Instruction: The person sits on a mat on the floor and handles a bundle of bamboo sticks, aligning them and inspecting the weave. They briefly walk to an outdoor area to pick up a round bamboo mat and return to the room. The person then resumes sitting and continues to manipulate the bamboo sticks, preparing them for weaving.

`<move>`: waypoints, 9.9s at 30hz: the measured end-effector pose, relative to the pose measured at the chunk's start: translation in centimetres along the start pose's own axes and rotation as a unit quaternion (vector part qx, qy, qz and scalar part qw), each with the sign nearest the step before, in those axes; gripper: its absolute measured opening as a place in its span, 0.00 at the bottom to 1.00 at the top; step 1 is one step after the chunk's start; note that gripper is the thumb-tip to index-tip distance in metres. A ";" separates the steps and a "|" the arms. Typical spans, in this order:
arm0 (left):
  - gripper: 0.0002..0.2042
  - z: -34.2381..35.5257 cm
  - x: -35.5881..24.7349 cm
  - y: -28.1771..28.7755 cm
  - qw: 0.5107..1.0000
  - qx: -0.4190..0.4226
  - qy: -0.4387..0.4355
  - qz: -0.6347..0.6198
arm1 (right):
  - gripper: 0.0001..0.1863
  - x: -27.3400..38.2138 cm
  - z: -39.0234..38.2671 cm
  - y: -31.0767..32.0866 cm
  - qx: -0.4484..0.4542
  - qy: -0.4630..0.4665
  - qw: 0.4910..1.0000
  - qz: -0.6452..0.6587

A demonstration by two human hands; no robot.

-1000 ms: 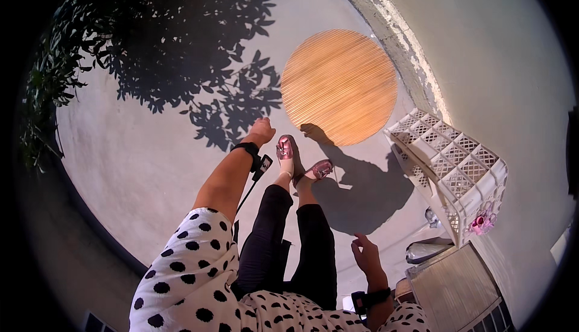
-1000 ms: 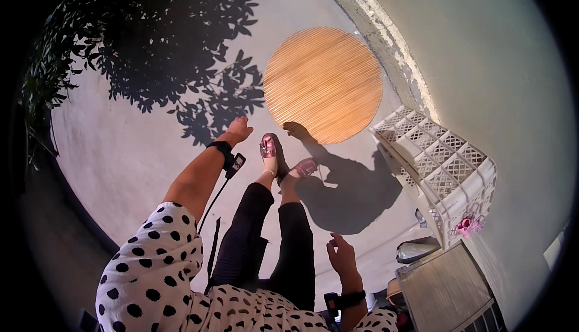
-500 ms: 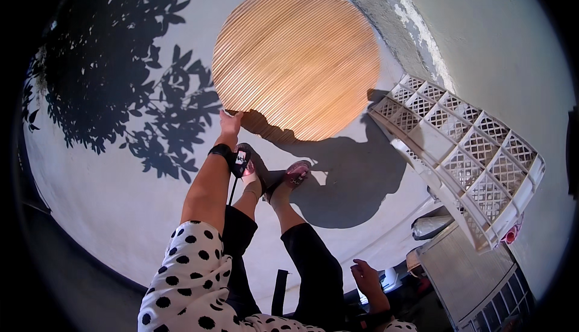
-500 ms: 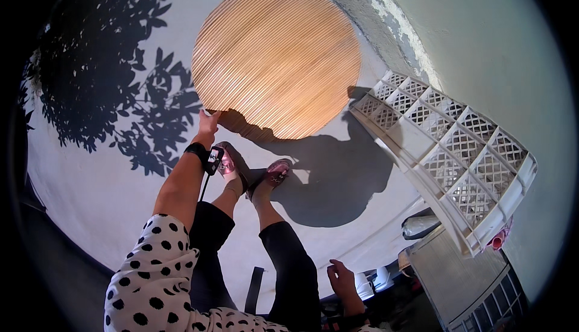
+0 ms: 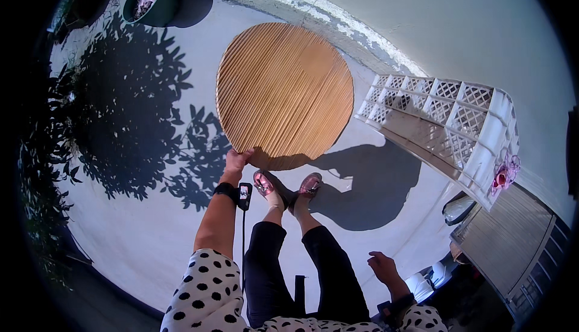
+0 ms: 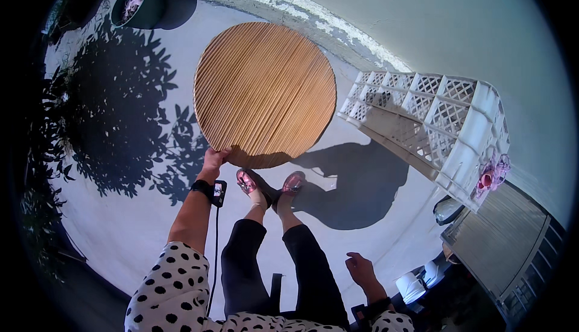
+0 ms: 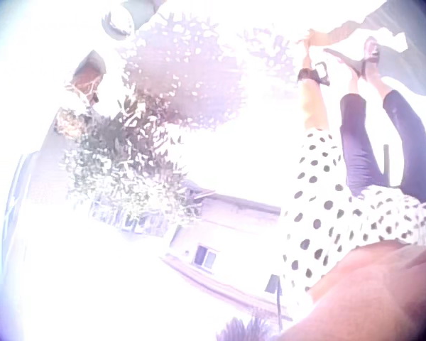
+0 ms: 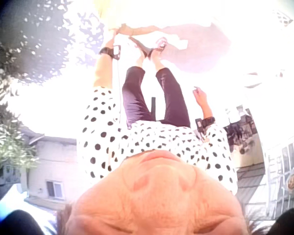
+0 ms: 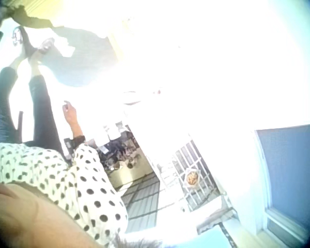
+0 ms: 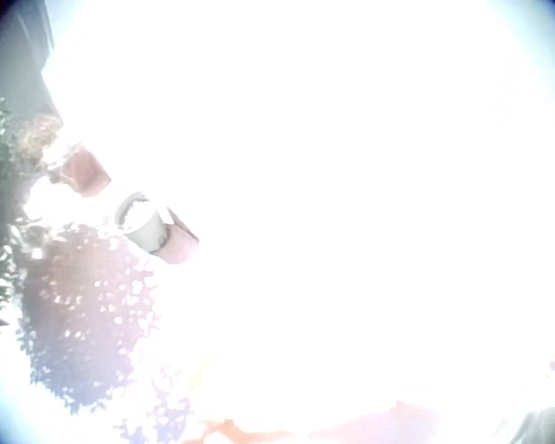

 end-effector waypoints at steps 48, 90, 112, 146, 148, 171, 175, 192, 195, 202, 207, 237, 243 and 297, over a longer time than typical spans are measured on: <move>0.13 -69.2 29.3 -60.4 0.012 0.307 -0.378 0.873 | 0.14 -53.5 -52.7 -34.3 -0.426 -0.341 0.633 0.548; 0.12 -99.8 87.3 -138.7 0.206 0.288 -0.446 0.822 | 0.15 -138.2 -69.7 48.6 -0.561 -0.012 0.805 0.192; 0.11 -96.6 84.5 -187.8 0.243 0.221 -0.396 0.857 | 0.16 -167.4 -59.5 83.4 -0.400 -0.009 0.887 0.231; 0.12 -97.6 54.6 -238.4 0.426 0.004 -0.442 0.789 | 0.42 -159.1 -52.0 181.2 -0.576 0.278 0.758 0.128; 0.12 -97.0 52.5 -239.1 0.443 -0.014 -0.436 0.783 | 0.44 -159.4 -51.6 184.1 -0.581 0.286 0.745 0.157; 0.09 -78.5 49.9 -242.3 0.583 -0.383 -0.257 0.669 | 0.41 -195.3 -51.0 205.6 -0.875 0.068 0.461 0.134; 0.07 -77.2 55.0 -244.8 0.559 -0.373 -0.241 0.700 | 0.39 -199.5 -54.9 207.1 -0.910 0.032 0.384 0.154; 0.14 -56.8 55.3 -277.9 0.443 -0.078 -0.113 0.886 | 0.30 -203.9 -57.1 208.6 -0.929 -0.151 0.339 -0.003; 0.16 -52.2 53.8 -287.5 0.340 -0.007 -0.155 0.928 | 0.20 -203.2 -57.9 208.1 -0.913 -0.231 0.334 -0.043; 0.11 -57.3 47.8 -311.1 0.272 0.100 -0.367 0.884 | 0.25 -198.8 -54.8 208.0 -0.919 -0.180 0.342 0.083; 0.11 -59.8 50.1 -322.9 0.117 0.179 -0.488 0.846 | 0.20 -195.2 -52.4 203.2 -0.866 -0.305 0.382 0.110; 0.16 -81.2 71.9 -325.1 -0.316 0.360 -0.536 0.695 | 0.17 -145.6 -44.5 167.2 -0.686 -0.470 -0.437 0.343; 0.18 -82.9 77.1 -321.3 -0.403 0.364 -0.543 0.641 | 0.20 -150.0 -43.2 166.7 -0.637 -0.551 -0.260 0.472; 0.16 -94.1 82.0 -299.3 -0.547 0.467 -0.516 0.466 | 0.17 -130.7 -15.3 159.2 -0.428 -0.570 -0.179 0.678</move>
Point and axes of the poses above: each hand's wrist, its own z-axis towards the middle knuckle, its own y-axis out of the back of the hand, x = y × z, the point moved 10 cm from there along z, towards the middle knuckle, and after that the axes turned 10 degrees about y, right-handed, at the moved point
